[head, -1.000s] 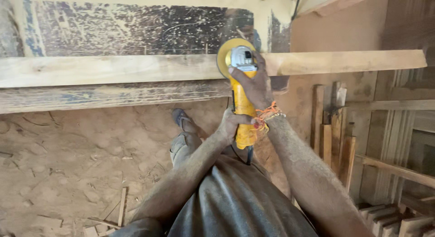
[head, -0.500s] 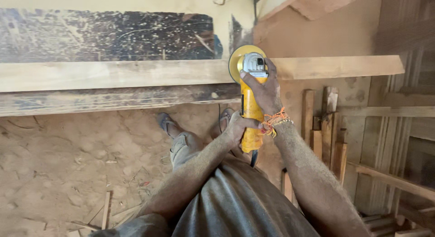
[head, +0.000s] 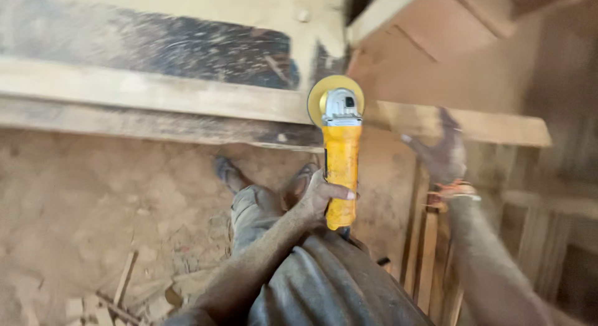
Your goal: The person sands multiple pieces of wood using a power sander, holding the wood by hand and moving the tool along the surfaces while standing or bending over a low work area.
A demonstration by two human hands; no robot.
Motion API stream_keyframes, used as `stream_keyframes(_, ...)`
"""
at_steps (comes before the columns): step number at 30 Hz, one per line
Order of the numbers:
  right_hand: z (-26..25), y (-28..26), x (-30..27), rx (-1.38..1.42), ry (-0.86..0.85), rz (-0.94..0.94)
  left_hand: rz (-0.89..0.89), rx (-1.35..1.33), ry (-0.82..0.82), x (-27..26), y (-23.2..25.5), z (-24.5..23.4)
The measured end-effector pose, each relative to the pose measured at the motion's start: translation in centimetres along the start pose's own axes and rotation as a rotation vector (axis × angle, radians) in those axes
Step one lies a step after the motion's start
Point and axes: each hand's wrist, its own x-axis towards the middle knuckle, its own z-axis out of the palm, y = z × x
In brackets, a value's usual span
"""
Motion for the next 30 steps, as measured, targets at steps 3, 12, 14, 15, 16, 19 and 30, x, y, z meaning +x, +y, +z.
stream_keyframes(3,-5.6,0.1,3.1,-1.293,-0.306,0.168,0.109,-0.013,0.041,-2.9,2.3,-0.5)
stream_keyframes(12,-4.8,4.1,7.3,-1.430,-0.743,0.450,0.405,0.084,0.207,-9.9,6.7,-4.1)
stream_keyframes(14,-2.5,4.1,7.4,-1.430,-0.744,0.430,0.420,0.084,0.262,-11.4,7.1,-4.5)
stream_keyframes(15,-0.4,4.5,8.5,-1.425,-0.754,0.390,0.431,0.085,0.295,-12.2,7.7,-5.0)
stream_keyframes(16,1.2,4.4,9.1,-1.419,-0.766,0.360,0.427,0.052,0.302,-13.2,8.0,-5.5)
stream_keyframes(19,4.1,4.1,9.7,-1.408,-0.760,0.314,0.427,-0.001,0.319,-14.9,8.8,-6.5)
stream_keyframes(30,6.0,-0.6,6.2,-1.262,-0.754,0.207,0.473,0.077,0.320,-14.3,11.9,-10.1)
